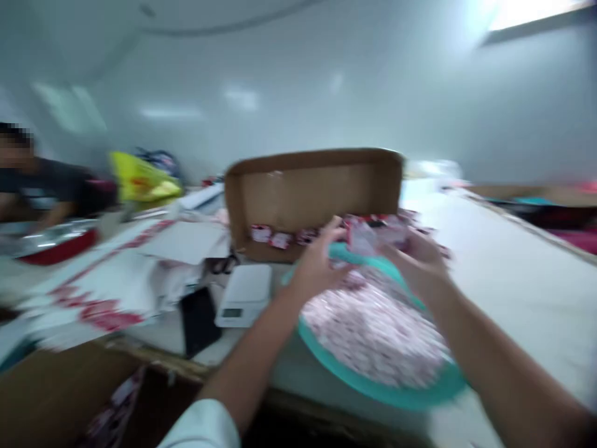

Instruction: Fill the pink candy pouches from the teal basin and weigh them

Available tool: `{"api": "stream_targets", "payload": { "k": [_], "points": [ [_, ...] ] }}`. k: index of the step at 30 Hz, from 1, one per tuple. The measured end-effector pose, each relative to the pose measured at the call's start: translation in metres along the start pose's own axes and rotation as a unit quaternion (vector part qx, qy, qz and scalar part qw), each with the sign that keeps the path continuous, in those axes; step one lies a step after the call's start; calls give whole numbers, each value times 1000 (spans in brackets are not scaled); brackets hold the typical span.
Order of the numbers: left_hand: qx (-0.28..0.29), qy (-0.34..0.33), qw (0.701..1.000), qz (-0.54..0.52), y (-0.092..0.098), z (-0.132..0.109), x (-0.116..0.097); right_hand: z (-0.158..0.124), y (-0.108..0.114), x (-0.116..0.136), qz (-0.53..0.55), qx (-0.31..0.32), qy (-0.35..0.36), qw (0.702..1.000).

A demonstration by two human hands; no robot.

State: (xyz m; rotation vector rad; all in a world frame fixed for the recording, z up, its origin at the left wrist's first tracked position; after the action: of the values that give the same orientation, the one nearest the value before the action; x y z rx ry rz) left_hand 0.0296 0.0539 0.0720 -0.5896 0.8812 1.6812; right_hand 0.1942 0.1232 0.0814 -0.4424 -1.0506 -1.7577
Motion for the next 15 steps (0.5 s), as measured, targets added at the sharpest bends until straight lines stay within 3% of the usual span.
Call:
{"api": "stream_targets", "payload": {
  "k": [2, 4, 5, 7, 9, 12, 15],
  "points": [
    [103, 20, 994, 14, -17, -5, 13, -8, 45, -10, -44, -66, -37, 996],
    [234, 52, 970, 36, -35, -14, 37, -22, 88, -28, -36, -191, -61, 979],
    [261, 65, 961, 55, -37, -17, 51, -32, 104, -42, -41, -232, -73, 969],
    [266, 54, 959, 79, -37, -20, 69, -61, 130, -80, -85, -282, -151, 944],
    [248, 29, 963, 100, -36, -23, 79, -96, 148, -123, -128, -281, -245, 919],
    [221, 7, 969, 113, -34, -28, 84, -137, 160, -175, -159, -237, -322, 903],
    [202, -3, 974, 104, -31, -28, 82, -146, 157, -213, -174, -175, -361, 899]
  ]
}}
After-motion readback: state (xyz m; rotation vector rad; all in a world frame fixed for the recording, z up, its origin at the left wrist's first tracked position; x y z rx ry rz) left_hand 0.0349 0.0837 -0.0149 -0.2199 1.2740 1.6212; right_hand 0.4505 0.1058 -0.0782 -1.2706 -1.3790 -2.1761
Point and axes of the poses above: each hand's wrist, its own z-axis towards the middle knuckle, its own y-axis out of the back of the hand, x = y × z, the point moved 9 cm from there along z, towards the middle knuckle, and after that the axes turned 9 degrees about -z, right-handed, at the moved point
